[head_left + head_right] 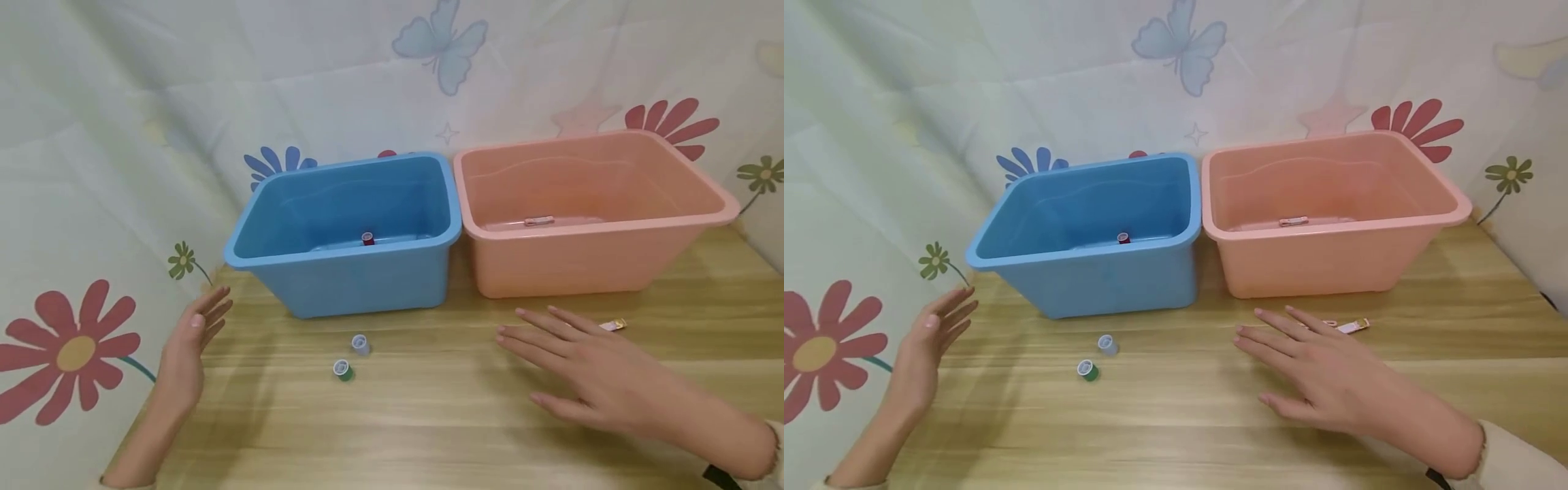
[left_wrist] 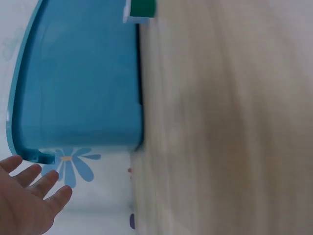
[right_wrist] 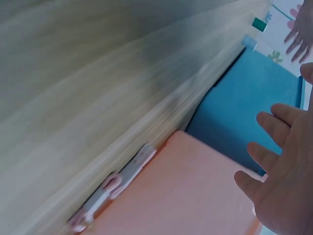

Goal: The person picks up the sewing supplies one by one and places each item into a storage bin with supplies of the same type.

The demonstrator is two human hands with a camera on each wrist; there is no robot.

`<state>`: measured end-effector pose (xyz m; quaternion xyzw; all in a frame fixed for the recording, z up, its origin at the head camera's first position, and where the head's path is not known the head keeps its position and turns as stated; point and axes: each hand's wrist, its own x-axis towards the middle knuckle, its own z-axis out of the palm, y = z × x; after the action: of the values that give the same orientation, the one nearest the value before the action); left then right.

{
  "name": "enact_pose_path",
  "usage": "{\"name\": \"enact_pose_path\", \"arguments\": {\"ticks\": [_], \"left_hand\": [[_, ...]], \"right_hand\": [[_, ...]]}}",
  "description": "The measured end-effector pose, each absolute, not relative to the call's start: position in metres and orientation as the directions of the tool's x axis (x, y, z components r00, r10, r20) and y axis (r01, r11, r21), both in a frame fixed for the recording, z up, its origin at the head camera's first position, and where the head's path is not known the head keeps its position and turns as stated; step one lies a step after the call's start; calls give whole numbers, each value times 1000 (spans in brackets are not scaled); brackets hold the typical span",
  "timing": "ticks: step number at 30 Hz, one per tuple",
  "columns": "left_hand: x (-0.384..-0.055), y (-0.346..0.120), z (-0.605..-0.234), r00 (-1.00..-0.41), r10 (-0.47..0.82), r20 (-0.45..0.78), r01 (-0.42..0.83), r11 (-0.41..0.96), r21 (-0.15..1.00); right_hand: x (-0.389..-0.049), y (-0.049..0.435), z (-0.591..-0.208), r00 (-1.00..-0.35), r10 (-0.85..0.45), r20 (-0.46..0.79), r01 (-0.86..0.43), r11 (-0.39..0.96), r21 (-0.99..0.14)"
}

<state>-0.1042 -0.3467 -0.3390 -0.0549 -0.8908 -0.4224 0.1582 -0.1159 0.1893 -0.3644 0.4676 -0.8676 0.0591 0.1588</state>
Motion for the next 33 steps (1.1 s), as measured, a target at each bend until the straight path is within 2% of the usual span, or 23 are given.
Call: {"name": "enact_pose_path", "arguments": {"ticks": [8, 11, 15, 24, 27, 33], "left_hand": [[-148, -344, -325, -924, -61, 377, 325, 393, 860], [-162, -343, -323, -923, -103, 370, 318, 333, 888], [-179, -346, -322, -925, -124, 360, 305, 324, 896], [-203, -352, -332, -958, -4, 288, 287, 60, 956], [-205, -354, -334, -957, -10, 291, 291, 41, 956], [-207, -363, -331, -958, 29, 286, 287, 35, 957]], "right_hand": [[-123, 165, -361, -510, -807, 297, -842, 540, 20], [-126, 159, -362, -477, -824, 305, -862, 506, 21], [-131, 149, -362, -424, -850, 313, -892, 452, 19], [-146, 120, -363, -418, -873, 252, -907, 416, -65], [-149, 107, -362, -444, -865, 234, -895, 414, -166], [-155, 72, -351, -530, -826, 194, -780, 385, -494]]}}
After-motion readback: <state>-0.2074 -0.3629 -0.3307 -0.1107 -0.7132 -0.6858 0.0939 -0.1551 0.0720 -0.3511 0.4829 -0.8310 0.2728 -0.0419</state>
